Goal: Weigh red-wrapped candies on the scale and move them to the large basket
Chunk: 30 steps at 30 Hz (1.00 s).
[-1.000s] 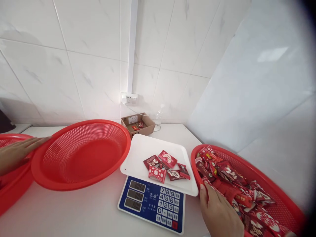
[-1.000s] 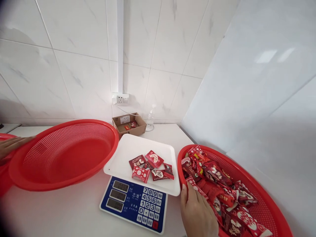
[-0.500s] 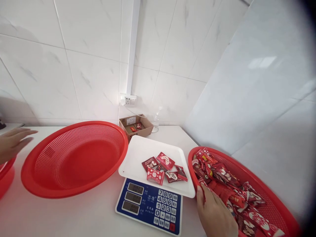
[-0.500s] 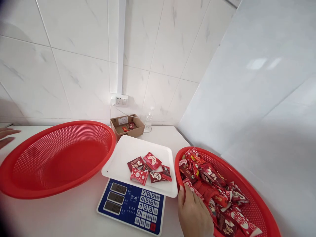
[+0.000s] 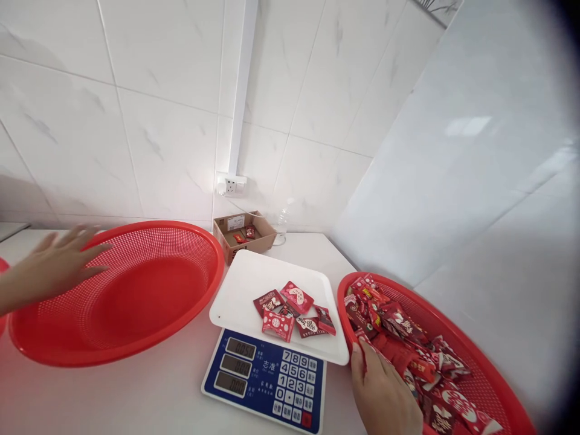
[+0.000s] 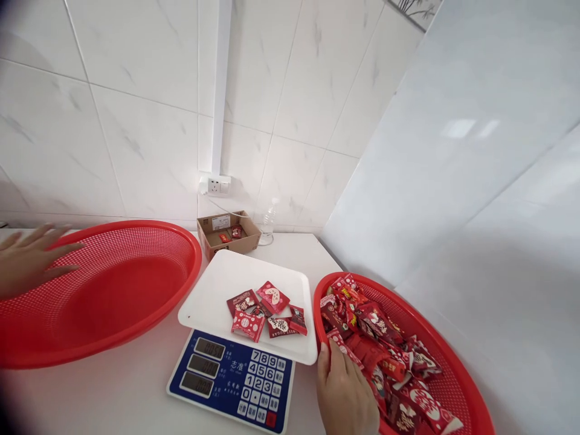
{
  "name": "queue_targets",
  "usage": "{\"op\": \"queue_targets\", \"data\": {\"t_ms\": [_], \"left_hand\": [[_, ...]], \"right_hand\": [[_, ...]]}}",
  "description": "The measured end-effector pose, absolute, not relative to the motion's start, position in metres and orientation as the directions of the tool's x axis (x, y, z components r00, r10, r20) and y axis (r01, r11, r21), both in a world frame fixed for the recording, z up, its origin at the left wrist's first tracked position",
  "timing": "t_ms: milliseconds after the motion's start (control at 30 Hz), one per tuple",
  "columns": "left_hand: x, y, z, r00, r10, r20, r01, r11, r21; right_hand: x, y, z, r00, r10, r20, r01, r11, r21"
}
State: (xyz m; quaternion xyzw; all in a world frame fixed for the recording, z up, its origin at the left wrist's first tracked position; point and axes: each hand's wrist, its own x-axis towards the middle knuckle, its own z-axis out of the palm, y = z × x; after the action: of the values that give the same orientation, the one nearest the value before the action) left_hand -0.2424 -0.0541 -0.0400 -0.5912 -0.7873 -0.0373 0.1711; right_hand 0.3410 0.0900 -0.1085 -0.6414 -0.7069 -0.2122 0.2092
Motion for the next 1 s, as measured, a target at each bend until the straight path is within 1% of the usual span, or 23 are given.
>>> {"op": "queue_targets", "data": {"t_ms": [67, 100, 133, 200, 300, 333, 367, 400, 467, 633, 867, 1000], "left_hand": [[-0.187, -0.032, -0.026, -0.184, 0.935, 0.302, 0.977, 0.208, -0.049], [-0.155, -0.021, -0.019, -0.151, 0.954, 0.259, 0.988, 0.151, 0.02], [-0.122, -0.011, -0.013, -0.086, 0.982, 0.167, 0.993, 0.071, 0.096], [-0.06, 0.007, -0.005, 0.074, 0.994, 0.085, 0.986, -0.085, 0.14], [0.015, 0.029, -0.003, 0.293, 0.956, 0.023, 0.933, -0.292, 0.209], [0.034, 0.037, -0.005, 0.387, 0.922, -0.017, 0.889, -0.368, 0.272], [0.049, 0.046, -0.008, 0.447, 0.894, -0.028, 0.851, -0.415, 0.323], [0.062, 0.055, -0.012, 0.468, 0.883, -0.025, 0.837, -0.434, 0.334], [0.08, 0.073, -0.021, 0.482, 0.876, -0.028, 0.828, -0.445, 0.34], [0.096, 0.104, -0.041, 0.474, 0.879, -0.048, 0.846, -0.44, 0.3], [0.094, 0.102, -0.049, 0.516, 0.854, 0.061, 0.836, -0.518, 0.181], [0.093, 0.103, -0.045, 0.535, 0.842, 0.071, 0.831, -0.54, 0.133]], "right_hand": [[0.341, 0.09, -0.107, -0.096, 0.817, 0.568, 0.995, 0.093, 0.035], [0.34, 0.09, -0.106, -0.096, 0.818, 0.567, 0.995, 0.094, 0.033], [0.34, 0.09, -0.106, -0.096, 0.82, 0.565, 0.995, 0.095, 0.031], [0.339, 0.089, -0.104, -0.093, 0.824, 0.56, 0.995, 0.095, 0.026], [0.338, 0.087, -0.103, -0.09, 0.83, 0.55, 0.995, 0.095, 0.02], [0.338, 0.087, -0.103, -0.09, 0.833, 0.545, 0.995, 0.096, 0.019], [0.338, 0.087, -0.103, -0.092, 0.837, 0.539, 0.995, 0.098, 0.018], [0.338, 0.087, -0.103, -0.098, 0.841, 0.533, 0.994, 0.103, 0.02], [0.339, 0.087, -0.104, -0.114, 0.843, 0.526, 0.993, 0.116, 0.03], [0.341, 0.088, -0.106, -0.159, 0.826, 0.541, 0.987, 0.14, 0.076], [0.339, 0.087, -0.105, -0.145, 0.828, 0.541, 0.989, 0.125, 0.072], [0.338, 0.086, -0.105, -0.139, 0.831, 0.539, 0.99, 0.129, 0.056]]}}
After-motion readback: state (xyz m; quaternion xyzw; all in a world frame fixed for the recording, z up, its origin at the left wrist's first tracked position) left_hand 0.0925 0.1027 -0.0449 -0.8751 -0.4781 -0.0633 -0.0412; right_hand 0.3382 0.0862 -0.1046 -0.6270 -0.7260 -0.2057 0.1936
